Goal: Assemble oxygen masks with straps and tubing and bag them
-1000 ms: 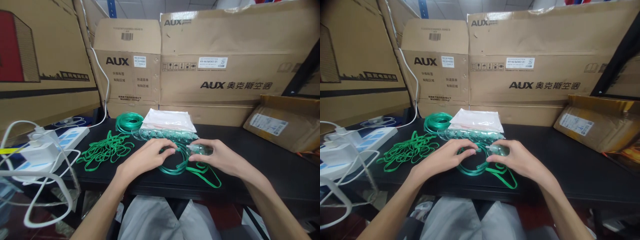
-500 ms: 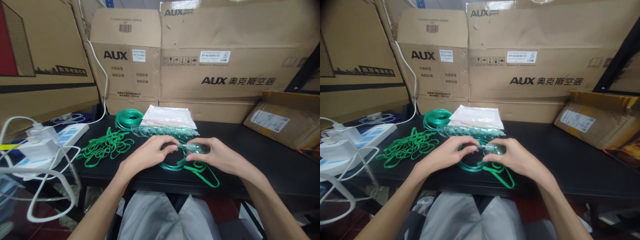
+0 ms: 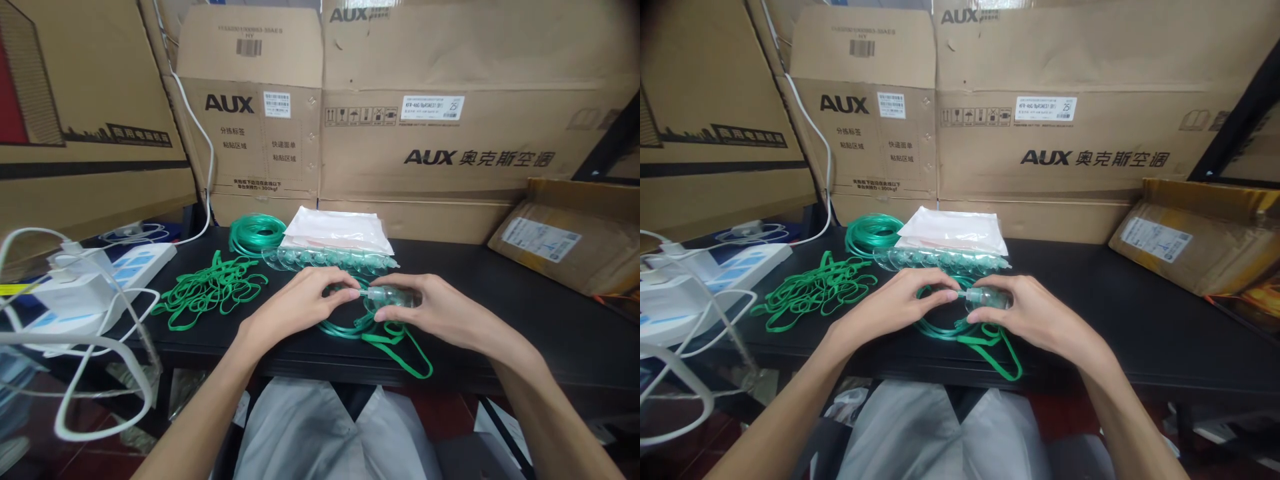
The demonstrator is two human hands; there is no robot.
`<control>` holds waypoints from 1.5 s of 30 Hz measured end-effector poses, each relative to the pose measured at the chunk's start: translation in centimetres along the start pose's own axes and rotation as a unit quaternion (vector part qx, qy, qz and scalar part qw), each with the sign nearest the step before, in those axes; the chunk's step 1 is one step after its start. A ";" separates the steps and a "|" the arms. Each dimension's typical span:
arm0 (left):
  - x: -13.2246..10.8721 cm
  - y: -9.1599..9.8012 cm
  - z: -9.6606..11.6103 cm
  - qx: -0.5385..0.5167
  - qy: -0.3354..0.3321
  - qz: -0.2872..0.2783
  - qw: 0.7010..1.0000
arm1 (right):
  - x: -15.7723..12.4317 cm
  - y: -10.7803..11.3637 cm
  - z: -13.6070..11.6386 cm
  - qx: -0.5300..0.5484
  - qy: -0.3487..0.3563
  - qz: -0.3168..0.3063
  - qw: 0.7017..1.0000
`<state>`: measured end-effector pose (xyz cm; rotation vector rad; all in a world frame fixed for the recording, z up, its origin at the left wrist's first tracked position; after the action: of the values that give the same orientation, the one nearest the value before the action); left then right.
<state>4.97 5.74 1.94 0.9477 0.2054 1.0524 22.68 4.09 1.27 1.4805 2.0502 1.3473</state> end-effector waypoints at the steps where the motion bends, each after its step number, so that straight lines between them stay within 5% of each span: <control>1: 0.0 0.0 0.0 0.004 0.000 0.001 1.000 | -0.1 0.2 0.0 0.001 -0.001 0.006 1.000; 15: 0.2 -0.4 0.3 0.044 -0.030 0.043 0.998 | 0.0 0.5 1.0 0.006 -0.026 0.013 1.000; 23: 0.0 -0.1 1.3 0.084 -0.066 0.070 0.992 | 0.2 -0.3 1.3 0.151 -0.018 0.012 0.988; 32: 0.0 0.0 1.4 0.110 -0.081 0.098 0.986 | 0.5 -2.5 1.3 0.347 -0.038 -0.008 0.937; 45: -0.1 -0.6 1.1 0.162 -0.030 0.128 0.978 | 0.4 -1.4 0.5 0.184 -0.023 0.002 0.983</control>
<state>5.88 4.93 2.12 1.3254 0.2137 1.2469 21.99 4.68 -0.01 1.6383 2.3607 0.9584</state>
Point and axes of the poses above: each hand's wrist, its own x-axis towards the middle knuckle, its own y-axis out of the back of the hand, z = x × y, the point moved 8 cm from there along x, towards the middle knuckle, and after that the axes turned 13 degrees about y, right-handed, at the moved point
